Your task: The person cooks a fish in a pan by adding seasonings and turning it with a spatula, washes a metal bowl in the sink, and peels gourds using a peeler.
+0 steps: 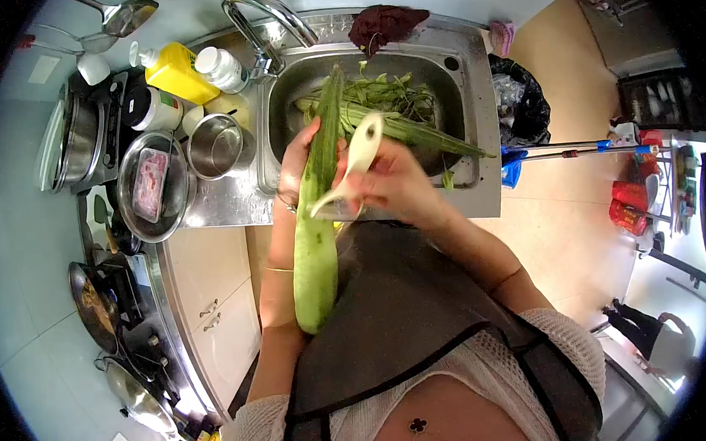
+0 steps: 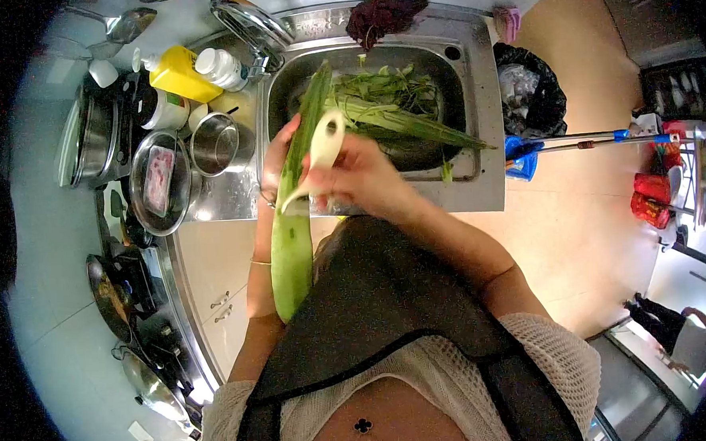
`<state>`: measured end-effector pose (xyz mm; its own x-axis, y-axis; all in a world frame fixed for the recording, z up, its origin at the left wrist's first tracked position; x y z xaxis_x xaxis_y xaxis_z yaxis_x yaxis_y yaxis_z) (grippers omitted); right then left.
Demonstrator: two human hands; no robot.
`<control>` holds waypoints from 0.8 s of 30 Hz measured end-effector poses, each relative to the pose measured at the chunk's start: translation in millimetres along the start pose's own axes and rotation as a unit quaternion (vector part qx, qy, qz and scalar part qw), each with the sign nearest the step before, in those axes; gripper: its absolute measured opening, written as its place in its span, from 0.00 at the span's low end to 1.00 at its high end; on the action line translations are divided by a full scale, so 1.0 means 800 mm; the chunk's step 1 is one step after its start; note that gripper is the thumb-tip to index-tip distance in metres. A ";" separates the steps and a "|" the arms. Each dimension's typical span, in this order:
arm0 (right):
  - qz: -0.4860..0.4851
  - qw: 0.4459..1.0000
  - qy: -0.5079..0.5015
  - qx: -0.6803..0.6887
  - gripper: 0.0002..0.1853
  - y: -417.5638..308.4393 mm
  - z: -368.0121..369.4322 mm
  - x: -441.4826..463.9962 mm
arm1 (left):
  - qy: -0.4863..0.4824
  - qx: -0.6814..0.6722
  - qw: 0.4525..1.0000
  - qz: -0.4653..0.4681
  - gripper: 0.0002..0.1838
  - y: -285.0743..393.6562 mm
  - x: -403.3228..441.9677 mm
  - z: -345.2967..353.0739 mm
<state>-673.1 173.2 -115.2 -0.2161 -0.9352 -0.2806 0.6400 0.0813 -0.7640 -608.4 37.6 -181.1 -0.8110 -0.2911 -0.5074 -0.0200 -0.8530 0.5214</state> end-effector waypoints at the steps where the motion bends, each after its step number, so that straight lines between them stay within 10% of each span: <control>1: 0.037 0.999 -0.017 0.015 0.09 0.007 0.008 -0.004 | -0.030 0.055 0.998 0.030 0.24 0.007 -0.014 0.014; 11: -0.037 0.999 0.011 -0.011 0.09 -0.005 -0.033 0.065 | -0.131 -0.199 0.969 -0.057 0.21 -0.002 -0.001 0.003; 14: -0.167 0.943 0.219 -0.186 0.08 -0.041 -0.092 0.109 | -0.174 -0.166 0.970 -0.048 0.20 -0.016 -0.009 -0.004; 15: -0.114 0.895 0.307 -0.303 0.09 -0.038 -0.135 0.131 | -0.178 -0.217 0.956 -0.089 0.21 -0.022 -0.013 -0.002; 17: -0.174 0.582 0.389 -0.692 0.10 -0.036 -0.219 0.156 | -0.159 -0.181 0.968 -0.073 0.21 -0.021 -0.017 0.000; 19: -0.132 0.533 0.410 -0.728 0.09 -0.053 -0.237 0.147 | -0.138 -0.144 0.978 -0.056 0.22 -0.012 -0.022 0.001; 21: -0.205 0.569 0.451 -0.656 0.09 -0.081 -0.199 0.125 | -0.055 -0.098 0.993 -0.038 0.23 -0.006 -0.024 0.002; 24: -0.172 0.906 0.246 -0.299 0.09 -0.070 -0.076 0.072 | -0.073 -0.094 0.992 -0.030 0.21 -0.008 -0.016 -0.007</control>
<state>-766.3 135.3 -123.7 -0.7239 -0.6855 -0.0782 -0.0102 0.1240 -0.9922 -594.2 44.3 -181.7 -0.8884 -0.1828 -0.4211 0.0269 -0.9364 0.3498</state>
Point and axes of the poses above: each hand's wrist, its own x-axis towards the middle knuckle, its own z-axis out of the palm, y = z × x, the point moved 1 cm from there along x, towards the middle knuckle, and after that the axes turned 7 degrees about z, right-handed, at the moved point
